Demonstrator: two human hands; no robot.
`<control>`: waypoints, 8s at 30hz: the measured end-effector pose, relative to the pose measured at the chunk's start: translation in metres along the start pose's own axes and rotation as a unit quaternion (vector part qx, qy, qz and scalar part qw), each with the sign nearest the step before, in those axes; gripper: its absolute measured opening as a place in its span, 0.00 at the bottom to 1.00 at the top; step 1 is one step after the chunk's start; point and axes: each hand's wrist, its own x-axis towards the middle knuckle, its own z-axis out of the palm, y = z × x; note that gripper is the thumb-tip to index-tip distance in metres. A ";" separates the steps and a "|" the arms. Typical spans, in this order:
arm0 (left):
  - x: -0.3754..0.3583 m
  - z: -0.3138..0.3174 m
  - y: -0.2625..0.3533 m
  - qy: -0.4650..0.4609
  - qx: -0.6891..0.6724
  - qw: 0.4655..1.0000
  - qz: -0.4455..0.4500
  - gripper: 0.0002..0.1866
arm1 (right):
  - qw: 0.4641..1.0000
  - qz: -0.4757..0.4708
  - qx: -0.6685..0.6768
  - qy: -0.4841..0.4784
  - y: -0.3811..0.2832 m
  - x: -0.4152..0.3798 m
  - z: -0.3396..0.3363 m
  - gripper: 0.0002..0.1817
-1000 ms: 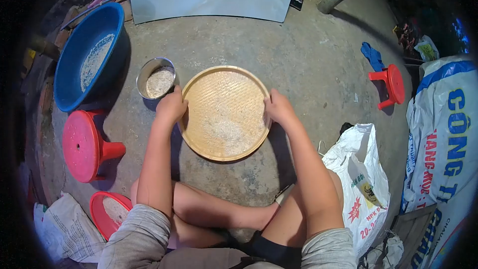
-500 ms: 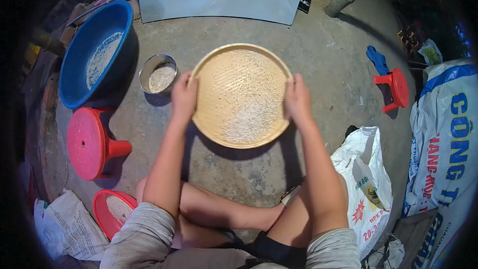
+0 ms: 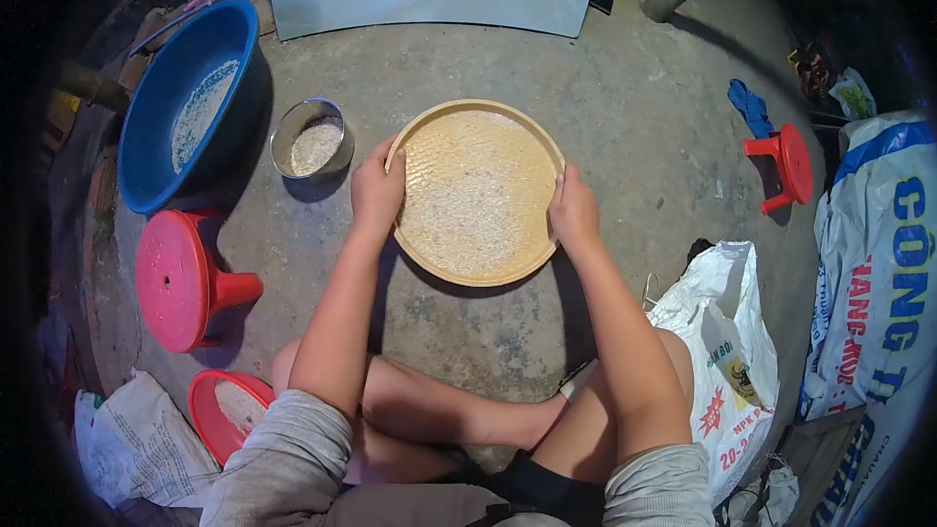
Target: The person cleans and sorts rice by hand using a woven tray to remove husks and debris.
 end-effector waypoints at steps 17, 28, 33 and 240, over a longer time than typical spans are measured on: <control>-0.073 0.065 0.026 -0.216 0.071 0.875 0.429 0.24 | 0.996 0.007 -0.048 0.071 -0.006 -0.012 0.011 0.20; -0.030 0.020 0.046 -0.144 -0.215 0.962 0.088 0.06 | 0.979 -0.058 0.141 0.133 -0.045 -0.007 0.019 0.18; -0.040 0.008 0.077 -0.152 -0.168 0.918 0.326 0.15 | 0.581 0.355 0.689 -0.248 -0.092 -0.023 -0.005 0.20; -0.025 0.030 0.029 -0.253 -0.635 0.639 -0.352 0.21 | 0.970 -0.199 0.105 -0.089 -0.069 -0.014 -0.007 0.05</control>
